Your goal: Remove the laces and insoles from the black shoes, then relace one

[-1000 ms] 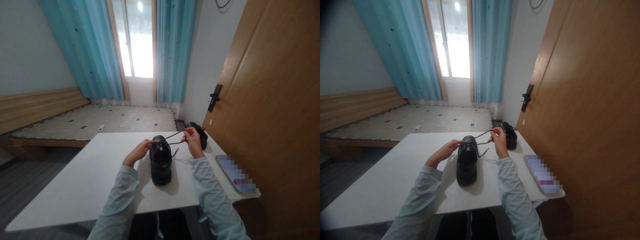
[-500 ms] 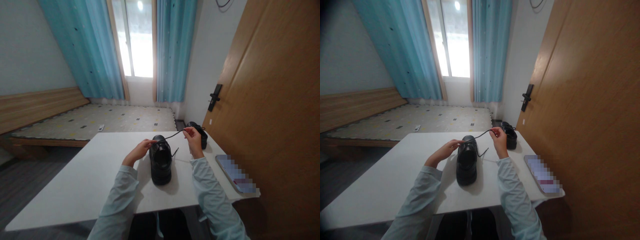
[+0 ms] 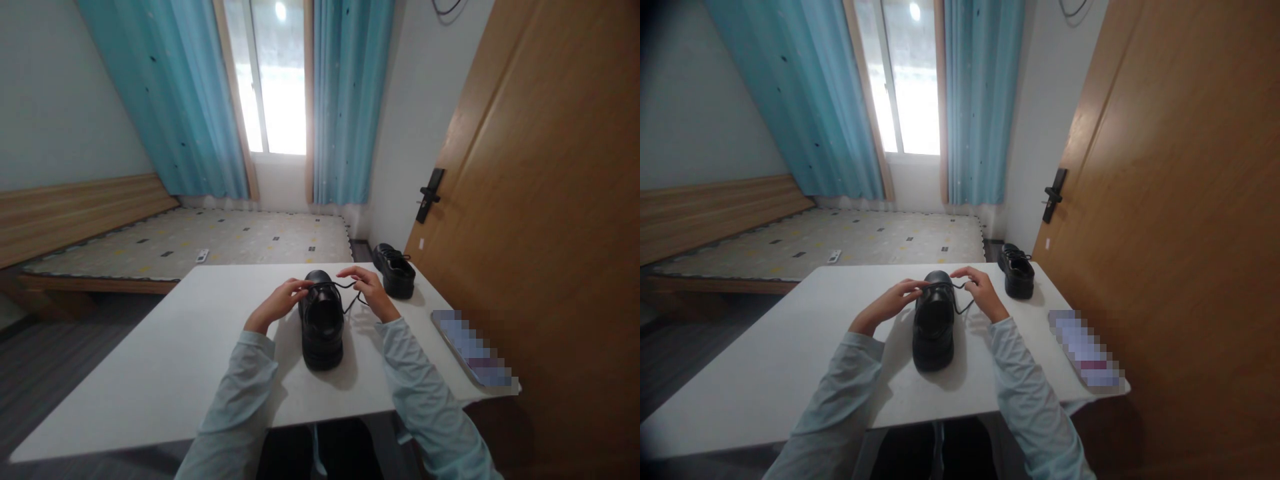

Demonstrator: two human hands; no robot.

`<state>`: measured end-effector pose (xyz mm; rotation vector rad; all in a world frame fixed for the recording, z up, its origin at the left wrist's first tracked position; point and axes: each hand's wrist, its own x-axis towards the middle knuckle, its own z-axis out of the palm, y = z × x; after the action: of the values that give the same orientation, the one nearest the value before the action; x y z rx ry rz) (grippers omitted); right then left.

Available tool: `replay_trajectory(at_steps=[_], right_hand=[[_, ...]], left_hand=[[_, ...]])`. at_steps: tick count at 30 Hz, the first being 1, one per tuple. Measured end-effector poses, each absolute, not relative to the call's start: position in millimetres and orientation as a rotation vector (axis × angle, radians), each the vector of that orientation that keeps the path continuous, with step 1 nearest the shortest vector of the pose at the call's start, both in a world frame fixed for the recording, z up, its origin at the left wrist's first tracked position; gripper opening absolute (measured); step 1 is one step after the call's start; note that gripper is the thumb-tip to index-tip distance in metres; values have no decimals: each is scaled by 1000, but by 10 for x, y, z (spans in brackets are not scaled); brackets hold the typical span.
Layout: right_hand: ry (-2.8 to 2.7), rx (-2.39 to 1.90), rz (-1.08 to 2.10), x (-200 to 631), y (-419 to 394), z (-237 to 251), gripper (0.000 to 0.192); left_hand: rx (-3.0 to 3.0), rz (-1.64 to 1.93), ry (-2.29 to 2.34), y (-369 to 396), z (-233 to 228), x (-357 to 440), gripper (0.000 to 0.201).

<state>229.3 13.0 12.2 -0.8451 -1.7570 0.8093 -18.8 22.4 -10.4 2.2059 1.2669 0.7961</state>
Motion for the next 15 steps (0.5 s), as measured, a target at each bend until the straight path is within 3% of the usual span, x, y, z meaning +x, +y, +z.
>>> replay_trajectory(at_steps=[5,15], right_hand=[[-1832,-706,858,2332,125,132,43],[-1907,-789,755,2298,117,145,26]], left_hand=[[2203,806,1261,226,-114,-189,36],[2077,893,1212,236,-149,-167,33]])
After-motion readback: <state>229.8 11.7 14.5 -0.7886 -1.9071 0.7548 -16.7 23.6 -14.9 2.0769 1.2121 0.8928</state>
